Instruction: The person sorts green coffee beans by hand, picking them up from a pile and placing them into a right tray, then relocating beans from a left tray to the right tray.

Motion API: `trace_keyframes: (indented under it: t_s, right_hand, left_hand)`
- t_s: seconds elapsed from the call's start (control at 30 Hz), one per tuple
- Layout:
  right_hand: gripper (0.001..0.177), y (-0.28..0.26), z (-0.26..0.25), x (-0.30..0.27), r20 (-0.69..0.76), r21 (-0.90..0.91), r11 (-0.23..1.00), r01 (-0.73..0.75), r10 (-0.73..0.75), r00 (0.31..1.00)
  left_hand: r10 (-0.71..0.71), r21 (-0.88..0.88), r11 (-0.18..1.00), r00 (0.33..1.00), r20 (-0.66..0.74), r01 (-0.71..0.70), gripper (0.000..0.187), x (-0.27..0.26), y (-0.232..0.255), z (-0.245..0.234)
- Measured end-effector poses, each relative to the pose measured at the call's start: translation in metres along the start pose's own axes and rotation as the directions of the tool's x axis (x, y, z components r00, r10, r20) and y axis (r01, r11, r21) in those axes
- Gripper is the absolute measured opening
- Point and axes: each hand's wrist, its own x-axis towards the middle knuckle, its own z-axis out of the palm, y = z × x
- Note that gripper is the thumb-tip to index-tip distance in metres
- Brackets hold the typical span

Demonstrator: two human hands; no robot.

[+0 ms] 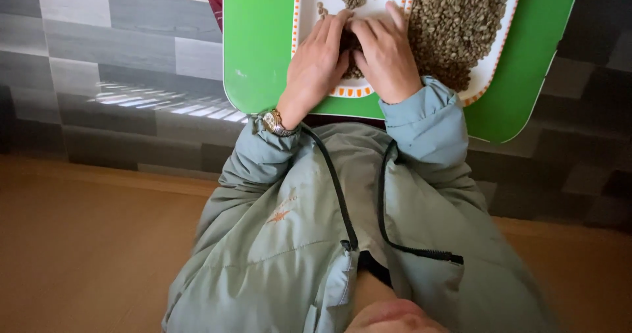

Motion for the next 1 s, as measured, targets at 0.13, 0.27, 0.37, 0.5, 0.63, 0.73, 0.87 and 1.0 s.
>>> trace_keyframes:
  t_s: [0.13,0.27,0.37,0.5,0.63,0.73,0.87,1.0]
  right_hand:
    - [0.043,-0.002,-0.004,0.002,-0.041,0.023,1.000,0.016,-0.015,0.999]
    - [0.039,0.001,0.002,-0.001,-0.051,0.032,0.999,0.011,-0.009,0.999]
    - [0.034,-0.003,-0.003,0.001,-0.058,0.052,0.999,0.009,-0.006,0.998]
    - [0.028,-0.007,-0.010,0.006,-0.098,0.060,0.998,0.031,-0.025,0.995]
    - [0.025,-0.008,-0.011,0.007,-0.106,0.054,0.998,0.031,-0.025,0.994]
    - [0.025,-0.008,-0.011,0.008,-0.113,0.045,0.998,0.038,-0.033,0.993]
    - [0.021,-0.010,-0.013,0.008,-0.111,0.070,0.997,0.029,-0.022,0.994]
    - [0.019,-0.013,-0.018,0.010,-0.133,0.098,0.994,0.041,-0.028,0.991]
  left_hand:
    - [-0.004,-0.036,0.999,1.000,0.005,0.005,0.059,0.000,0.003,-0.005]
    - [0.000,-0.058,0.998,1.000,-0.014,-0.001,0.052,0.002,0.009,-0.011]
    - [0.003,-0.072,0.997,1.000,-0.008,-0.003,0.051,0.002,0.009,-0.013]
    - [0.010,-0.065,0.998,1.000,-0.007,-0.010,0.051,0.003,0.009,-0.012]
    - [0.013,-0.055,0.998,1.000,-0.019,-0.014,0.045,0.004,0.010,-0.014]
    - [0.004,-0.051,0.999,1.000,-0.002,-0.004,0.048,0.004,0.011,-0.015]
    - [0.024,-0.043,0.999,0.999,-0.040,-0.025,0.037,0.004,0.012,-0.015]
    - [0.039,-0.010,0.999,0.997,-0.068,-0.039,0.030,0.005,0.012,-0.014]
